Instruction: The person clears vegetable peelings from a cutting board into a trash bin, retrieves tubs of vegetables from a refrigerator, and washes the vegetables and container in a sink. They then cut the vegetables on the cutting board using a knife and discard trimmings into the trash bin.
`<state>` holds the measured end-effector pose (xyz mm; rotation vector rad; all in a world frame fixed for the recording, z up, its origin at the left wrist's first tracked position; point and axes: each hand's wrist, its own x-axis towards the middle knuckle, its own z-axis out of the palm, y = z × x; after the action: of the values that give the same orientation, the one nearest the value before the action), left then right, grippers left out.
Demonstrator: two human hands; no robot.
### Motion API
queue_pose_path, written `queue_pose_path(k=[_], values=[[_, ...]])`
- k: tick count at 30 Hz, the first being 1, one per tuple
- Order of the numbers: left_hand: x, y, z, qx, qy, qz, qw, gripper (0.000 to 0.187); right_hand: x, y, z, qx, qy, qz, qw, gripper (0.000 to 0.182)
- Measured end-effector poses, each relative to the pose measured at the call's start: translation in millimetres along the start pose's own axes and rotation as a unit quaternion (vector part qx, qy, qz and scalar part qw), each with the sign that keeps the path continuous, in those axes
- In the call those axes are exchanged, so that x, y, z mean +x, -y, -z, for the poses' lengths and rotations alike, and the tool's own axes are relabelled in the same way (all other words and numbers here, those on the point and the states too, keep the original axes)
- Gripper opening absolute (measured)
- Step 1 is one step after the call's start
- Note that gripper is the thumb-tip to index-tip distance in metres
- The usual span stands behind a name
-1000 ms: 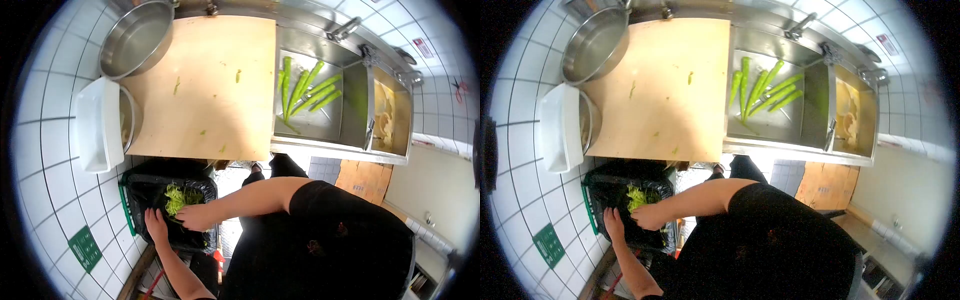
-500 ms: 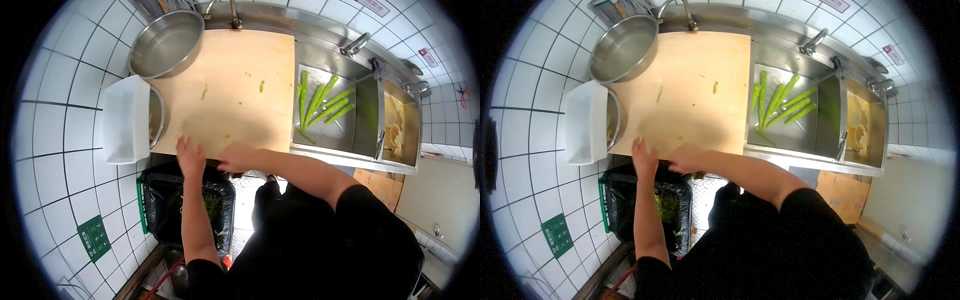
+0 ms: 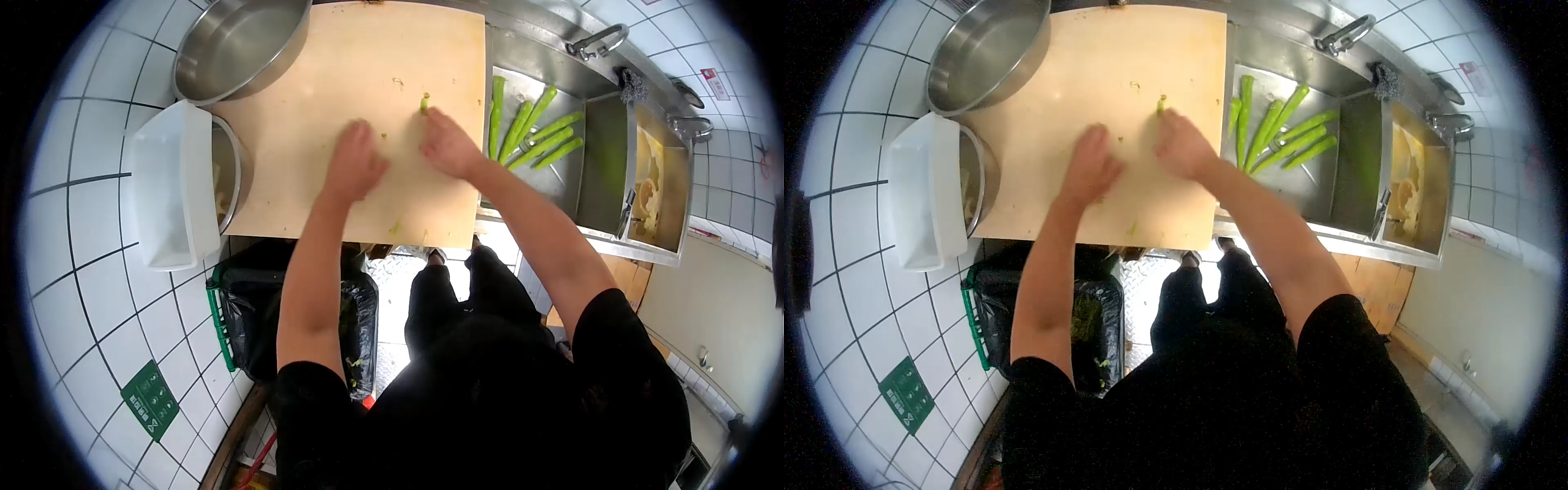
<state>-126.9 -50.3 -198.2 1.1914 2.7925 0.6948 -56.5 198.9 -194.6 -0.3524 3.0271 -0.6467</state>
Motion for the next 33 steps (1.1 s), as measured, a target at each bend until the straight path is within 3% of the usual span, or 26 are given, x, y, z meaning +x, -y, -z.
queue_pose_path(k=[1,3,7,9,11,12,14,15,16,17,18,19,20,21,23,24,28,30,32,33], values=[[-22.9,-7.9,-11.2,-0.018,0.002,-0.068,0.998,0.069,-4.0,3.8,-16.9,-0.069,-0.012,0.075,0.995,0.053],[-59.7,-55.1,15.4,-0.021,0.109,-0.096,0.989,0.072,-35.5,50.7,-23.5,0.039,-0.028,0.086,0.995,0.051],[-161.3,-81.1,49.2,-0.048,0.228,-0.083,0.969,0.071,-89.0,128.7,-35.4,0.007,0.057,0.121,0.991,0.046],[-235.9,-68.0,57.6,-0.037,0.275,0.000,0.961,0.069,-98.6,165.4,-36.8,0.195,0.154,0.147,0.958,0.045],[-323.6,-51.8,69.6,0.111,0.416,0.100,0.897,0.058,-115.4,191.7,-71.0,0.229,0.226,0.294,0.900,0.044],[-369.8,-43.0,81.6,0.189,0.433,0.081,0.878,0.047,-115.5,201.3,-71.4,0.235,0.166,0.334,0.898,0.038],[-406.9,-54.1,112.0,0.182,0.306,0.222,0.908,0.039,-99.8,212.0,-52.9,0.240,0.141,0.345,0.896,0.032],[-419.8,-56.1,117.1,0.212,0.310,0.299,0.877,0.033,-81.5,214.8,-17.6,0.238,0.178,0.316,0.901,0.032],[-424.9,-67.1,122.8,0.206,0.212,0.374,0.879,0.033,-67.8,213.9,3.2,0.234,0.215,0.285,0.905,0.035],[-443.3,-66.2,114.3,0.241,0.108,0.375,0.889,0.035,-61.6,215.3,-7.4,0.277,0.073,0.238,0.928,0.042],[-441.4,-80.4,107.3,0.190,0.045,0.541,0.818,0.039,-45.5,214.3,-9.6,0.301,0.073,0.206,0.928,0.039],[-436.7,-87.8,100.7,0.184,0.066,0.613,0.765,0.041,-33.2,215.1,-10.1,0.306,-0.016,0.177,0.935,0.038],[-441.3,-89.8,86.7,0.150,0.069,0.640,0.750,0.044,-15.3,209.2,5.4,0.343,0.098,0.125,0.926,0.024],[-444.9,-91.9,71.5,0.116,0.073,0.666,0.733,0.047,-12.2,202.5,3.9,0.253,0.047,0.162,0.953,0.025],[-428.1,-114.2,55.5,0.131,0.173,0.547,0.808,0.061,-12.6,183.0,-13.9,0.063,-0.050,0.227,0.970,0.048],[-415.6,-132.2,43.6,0.146,0.163,0.518,0.827,0.081,-12.2,180.1,-19.9,0.058,0.087,0.202,0.974,0.066],[-380.1,-173.2,21.5,0.194,0.190,0.499,0.823,0.095,-59.5,127.2,69.7,0.123,0.043,0.186,0.974,0.078],[-369.9,-188.8,20.7,0.172,0.171,0.522,0.817,0.095,-95.8,71.9,64.7,0.172,-0.051,0.138,0.974,0.081],[-369.7,-200.2,20.2,0.178,0.175,0.525,0.813,0.092,-149.4,7.9,112.2,0.133,-0.066,0.032,0.988,0.080],[-371.2,-205.2,21.2,0.182,0.178,0.527,0.811,0.090,-179.5,-19.0,122.6,0.148,-0.054,-0.092,0.983,0.080]])
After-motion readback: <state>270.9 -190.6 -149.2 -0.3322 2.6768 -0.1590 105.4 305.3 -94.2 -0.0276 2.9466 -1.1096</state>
